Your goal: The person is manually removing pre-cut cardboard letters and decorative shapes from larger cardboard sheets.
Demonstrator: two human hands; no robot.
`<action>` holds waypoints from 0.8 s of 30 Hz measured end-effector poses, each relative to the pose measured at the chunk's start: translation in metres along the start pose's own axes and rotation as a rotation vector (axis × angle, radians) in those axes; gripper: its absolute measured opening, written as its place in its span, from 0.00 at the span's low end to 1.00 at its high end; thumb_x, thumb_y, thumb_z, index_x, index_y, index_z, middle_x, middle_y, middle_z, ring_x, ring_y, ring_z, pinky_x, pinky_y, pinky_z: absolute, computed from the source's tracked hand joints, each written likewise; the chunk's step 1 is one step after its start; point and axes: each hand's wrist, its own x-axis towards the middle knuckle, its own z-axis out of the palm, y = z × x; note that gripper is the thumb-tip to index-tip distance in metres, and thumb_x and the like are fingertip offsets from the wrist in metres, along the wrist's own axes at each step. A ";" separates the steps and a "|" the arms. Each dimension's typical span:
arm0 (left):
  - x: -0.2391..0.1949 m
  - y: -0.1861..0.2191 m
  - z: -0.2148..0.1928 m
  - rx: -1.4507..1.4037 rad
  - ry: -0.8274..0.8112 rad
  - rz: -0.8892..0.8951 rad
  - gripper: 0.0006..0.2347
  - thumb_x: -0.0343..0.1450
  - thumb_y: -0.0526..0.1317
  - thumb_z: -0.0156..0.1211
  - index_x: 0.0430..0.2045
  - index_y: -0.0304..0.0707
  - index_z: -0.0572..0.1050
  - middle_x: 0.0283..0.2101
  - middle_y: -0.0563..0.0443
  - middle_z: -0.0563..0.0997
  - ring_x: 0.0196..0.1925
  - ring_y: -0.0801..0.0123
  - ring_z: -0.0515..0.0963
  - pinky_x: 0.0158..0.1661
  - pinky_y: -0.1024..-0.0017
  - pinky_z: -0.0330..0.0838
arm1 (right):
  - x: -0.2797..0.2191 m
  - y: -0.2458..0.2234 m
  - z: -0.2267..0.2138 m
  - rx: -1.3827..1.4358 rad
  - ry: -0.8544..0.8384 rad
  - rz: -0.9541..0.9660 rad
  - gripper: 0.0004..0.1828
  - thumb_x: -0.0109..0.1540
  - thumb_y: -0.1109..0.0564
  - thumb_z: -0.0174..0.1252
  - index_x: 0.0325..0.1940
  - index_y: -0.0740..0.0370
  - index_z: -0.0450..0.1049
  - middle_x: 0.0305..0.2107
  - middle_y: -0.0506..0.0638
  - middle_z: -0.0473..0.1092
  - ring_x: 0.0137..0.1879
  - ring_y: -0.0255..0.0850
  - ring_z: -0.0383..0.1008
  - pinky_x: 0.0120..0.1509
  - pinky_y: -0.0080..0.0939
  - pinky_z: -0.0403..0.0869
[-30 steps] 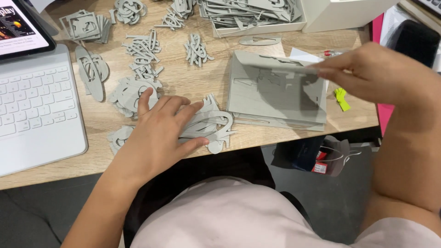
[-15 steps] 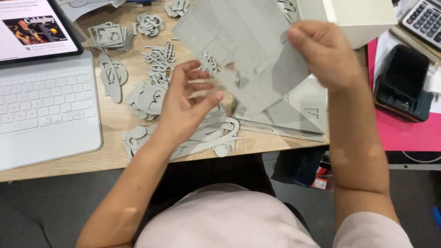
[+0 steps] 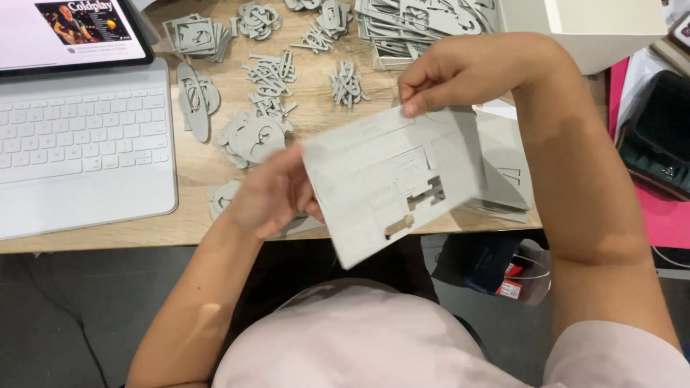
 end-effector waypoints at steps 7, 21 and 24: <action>0.011 -0.015 0.012 0.524 0.323 0.106 0.14 0.69 0.38 0.65 0.47 0.37 0.78 0.45 0.54 0.80 0.46 0.72 0.78 0.47 0.73 0.72 | 0.024 -0.053 0.010 -0.289 0.176 0.196 0.10 0.67 0.47 0.60 0.38 0.51 0.82 0.20 0.45 0.69 0.27 0.39 0.64 0.36 0.42 0.63; 0.017 -0.030 0.018 0.063 0.668 0.309 0.16 0.67 0.35 0.67 0.49 0.34 0.76 0.50 0.43 0.83 0.53 0.60 0.81 0.55 0.63 0.77 | 0.053 -0.038 0.101 -0.034 1.049 -0.468 0.05 0.66 0.67 0.67 0.45 0.72 0.80 0.36 0.59 0.74 0.39 0.43 0.76 0.43 0.30 0.81; 0.019 -0.041 0.015 0.111 0.555 0.383 0.16 0.70 0.30 0.65 0.54 0.33 0.76 0.49 0.45 0.83 0.49 0.65 0.84 0.49 0.67 0.81 | 0.062 -0.042 0.113 0.026 1.184 -0.402 0.11 0.59 0.60 0.76 0.44 0.60 0.84 0.36 0.50 0.77 0.39 0.41 0.81 0.47 0.35 0.80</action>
